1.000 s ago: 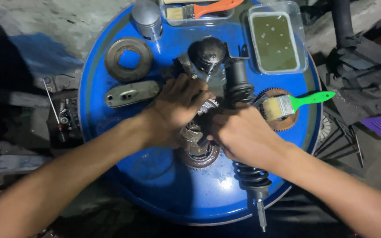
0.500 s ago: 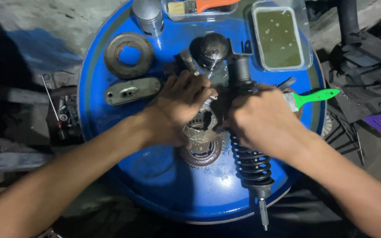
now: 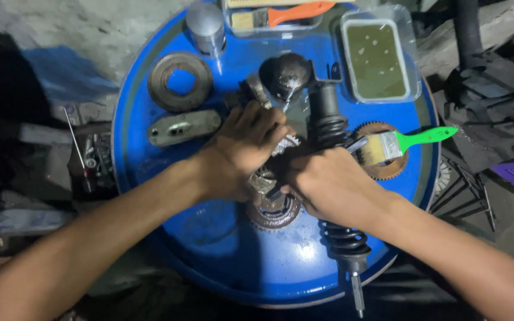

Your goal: Cleaning and inspecting motorcycle clutch components on a barrel workbench

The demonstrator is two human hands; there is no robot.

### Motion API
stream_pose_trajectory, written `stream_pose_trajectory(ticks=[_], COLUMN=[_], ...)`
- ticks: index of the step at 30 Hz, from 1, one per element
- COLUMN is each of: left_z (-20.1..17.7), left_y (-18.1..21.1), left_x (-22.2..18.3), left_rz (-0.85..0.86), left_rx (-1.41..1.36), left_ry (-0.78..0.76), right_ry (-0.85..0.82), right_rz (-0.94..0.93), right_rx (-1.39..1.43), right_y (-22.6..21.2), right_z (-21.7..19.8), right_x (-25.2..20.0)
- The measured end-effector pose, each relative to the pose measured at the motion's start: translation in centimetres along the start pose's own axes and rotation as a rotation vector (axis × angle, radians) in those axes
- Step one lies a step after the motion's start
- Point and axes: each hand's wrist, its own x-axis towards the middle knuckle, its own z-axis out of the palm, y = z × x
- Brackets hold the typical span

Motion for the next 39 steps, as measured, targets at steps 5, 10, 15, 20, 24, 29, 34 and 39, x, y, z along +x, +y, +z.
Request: stream_pose_trajectory(ticks=[5,10,15,20,24,29,34,39], left_z=[-0.6,1.0,4.8,5.2,6.3,5.9,5.1,5.2], left_y=[-0.1,-1.0,-2.7,-2.8,-3.1,-2.6,-2.4,-2.4], left_x=[-0.7,-0.3,0.3,0.6,0.4,0.9,0.9,1.0], left_rz=[0.017,0.031,0.086,0.064,0.056,0.039,0.012,0.033], left_rx=[0.006,-0.027,-0.053,-0.054,-0.059,0.022,-0.024,-0.019], left_ry=[-0.030,-0.058,0.061,0.019,0.034,0.081,-0.005,0.043], right_ry=[0.026,0.089,0.192,-0.009,-0.066,-0.034,-0.040,0.264], right_rz=[0.026,0.086,0.547,0.729,0.724,0.716,0.761,0.414], right_rx=[0.005,0.016,-0.309,-0.235,-0.224,-0.178,-0.232,0.043], right_y=[1.7,7.0,15.5,19.0,20.0,19.8,19.2,14.1], right_z=[-0.8,-1.9,-2.8,-0.2,1.9,1.9,0.8,-3.5], right_x=[-0.9,-2.9,-6.3,-7.1,-6.8,-6.2,-6.1,-5.3])
